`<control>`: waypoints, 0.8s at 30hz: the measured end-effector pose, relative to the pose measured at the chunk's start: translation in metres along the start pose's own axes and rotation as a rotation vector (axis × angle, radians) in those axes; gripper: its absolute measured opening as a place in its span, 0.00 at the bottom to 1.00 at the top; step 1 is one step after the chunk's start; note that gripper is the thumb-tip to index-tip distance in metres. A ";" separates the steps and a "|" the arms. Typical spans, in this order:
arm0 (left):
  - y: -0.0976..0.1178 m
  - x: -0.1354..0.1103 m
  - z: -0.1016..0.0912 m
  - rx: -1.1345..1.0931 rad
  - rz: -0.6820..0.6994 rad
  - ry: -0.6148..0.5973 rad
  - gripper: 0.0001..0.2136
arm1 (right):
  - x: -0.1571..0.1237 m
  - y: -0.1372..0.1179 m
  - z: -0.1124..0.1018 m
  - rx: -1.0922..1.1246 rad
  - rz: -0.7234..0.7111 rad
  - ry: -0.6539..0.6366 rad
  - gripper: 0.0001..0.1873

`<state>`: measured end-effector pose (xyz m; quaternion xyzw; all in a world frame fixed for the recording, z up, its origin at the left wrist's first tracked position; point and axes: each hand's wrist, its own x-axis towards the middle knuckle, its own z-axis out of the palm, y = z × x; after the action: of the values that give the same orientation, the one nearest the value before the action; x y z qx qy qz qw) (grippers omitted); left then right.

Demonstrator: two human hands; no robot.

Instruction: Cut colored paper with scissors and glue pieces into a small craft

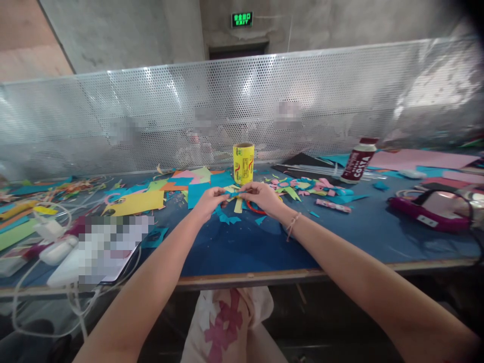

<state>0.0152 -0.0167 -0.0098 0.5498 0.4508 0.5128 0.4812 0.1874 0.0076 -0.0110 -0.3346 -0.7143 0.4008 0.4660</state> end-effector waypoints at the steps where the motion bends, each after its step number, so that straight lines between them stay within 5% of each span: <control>1: -0.001 0.000 0.000 -0.009 0.007 -0.001 0.07 | 0.000 0.000 0.000 -0.003 0.001 0.012 0.09; 11: 0.002 -0.002 0.002 -0.030 0.000 0.013 0.07 | 0.003 0.003 -0.008 -0.184 -0.214 0.193 0.04; 19: 0.002 -0.002 0.001 -0.012 -0.003 0.000 0.07 | 0.002 0.002 -0.002 0.172 0.090 0.122 0.11; 24: 0.003 -0.003 0.001 -0.005 0.003 -0.011 0.07 | 0.002 0.001 -0.001 0.168 0.117 0.107 0.13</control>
<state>0.0165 -0.0200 -0.0071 0.5519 0.4462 0.5116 0.4844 0.1874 0.0096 -0.0108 -0.3564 -0.6316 0.4672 0.5058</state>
